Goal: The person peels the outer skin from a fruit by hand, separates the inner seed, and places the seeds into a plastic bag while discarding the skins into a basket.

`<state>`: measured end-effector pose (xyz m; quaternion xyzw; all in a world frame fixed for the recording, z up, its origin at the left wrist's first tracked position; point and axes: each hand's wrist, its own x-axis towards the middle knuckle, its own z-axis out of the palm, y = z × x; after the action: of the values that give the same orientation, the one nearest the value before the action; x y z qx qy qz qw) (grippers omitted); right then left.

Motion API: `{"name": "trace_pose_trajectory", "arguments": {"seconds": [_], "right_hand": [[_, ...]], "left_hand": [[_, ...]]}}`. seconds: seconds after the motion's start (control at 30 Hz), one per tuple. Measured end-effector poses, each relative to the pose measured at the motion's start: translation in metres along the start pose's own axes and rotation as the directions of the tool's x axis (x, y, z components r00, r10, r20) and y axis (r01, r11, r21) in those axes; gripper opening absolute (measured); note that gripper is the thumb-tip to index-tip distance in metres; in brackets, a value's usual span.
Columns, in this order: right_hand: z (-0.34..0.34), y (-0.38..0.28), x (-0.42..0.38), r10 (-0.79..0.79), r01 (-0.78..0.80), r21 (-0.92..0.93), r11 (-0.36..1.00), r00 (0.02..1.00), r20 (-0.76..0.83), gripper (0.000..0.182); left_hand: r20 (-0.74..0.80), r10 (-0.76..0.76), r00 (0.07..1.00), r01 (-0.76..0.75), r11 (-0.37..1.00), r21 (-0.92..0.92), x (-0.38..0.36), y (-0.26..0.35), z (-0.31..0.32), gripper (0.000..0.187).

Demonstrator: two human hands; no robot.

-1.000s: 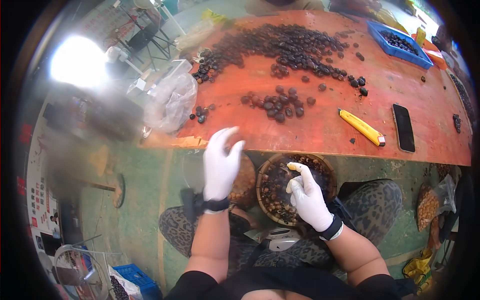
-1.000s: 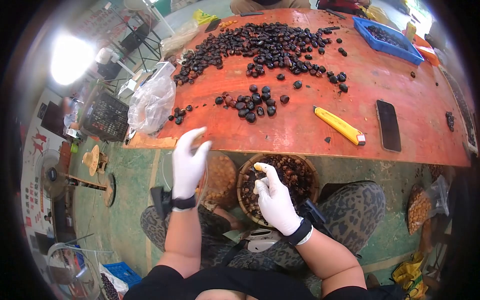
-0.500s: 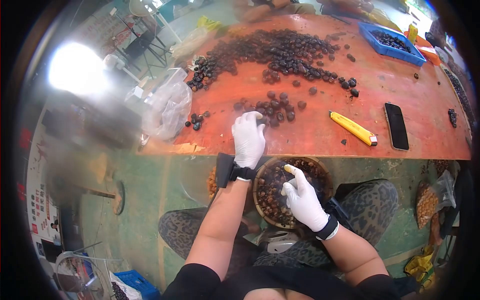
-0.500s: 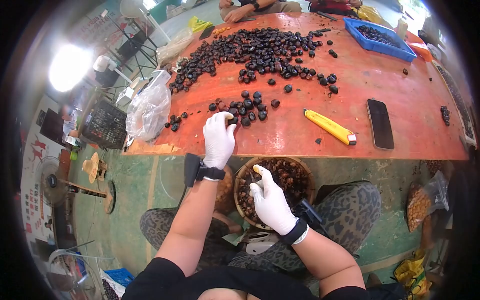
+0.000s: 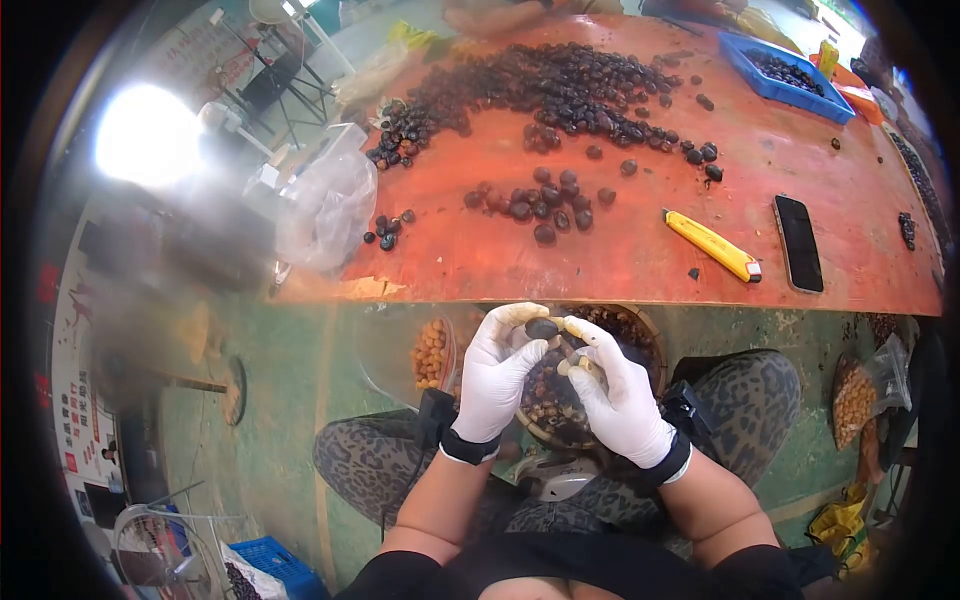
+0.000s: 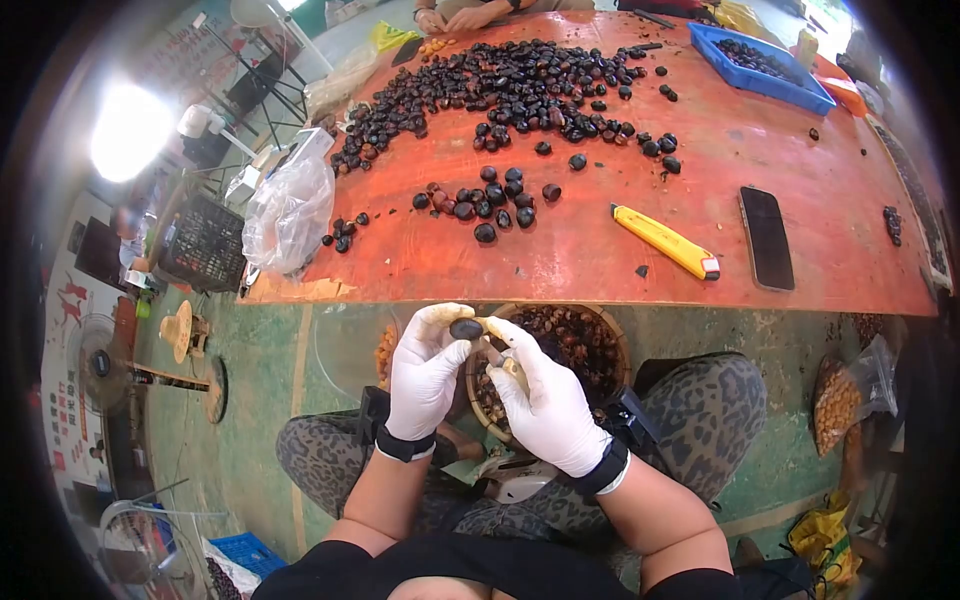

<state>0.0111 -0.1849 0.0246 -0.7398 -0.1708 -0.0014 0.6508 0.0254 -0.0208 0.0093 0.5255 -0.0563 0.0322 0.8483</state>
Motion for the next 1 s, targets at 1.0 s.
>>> {"name": "trace_pose_trajectory", "arguments": {"seconds": [1.0], "right_hand": [[-0.003,0.003,0.001,-0.007,0.011,-0.099,0.995,0.999,0.043,0.047]], "left_hand": [[-0.002,-0.022,1.0,0.022,0.992,0.128,-0.006,-0.009,0.0,0.033]]}}
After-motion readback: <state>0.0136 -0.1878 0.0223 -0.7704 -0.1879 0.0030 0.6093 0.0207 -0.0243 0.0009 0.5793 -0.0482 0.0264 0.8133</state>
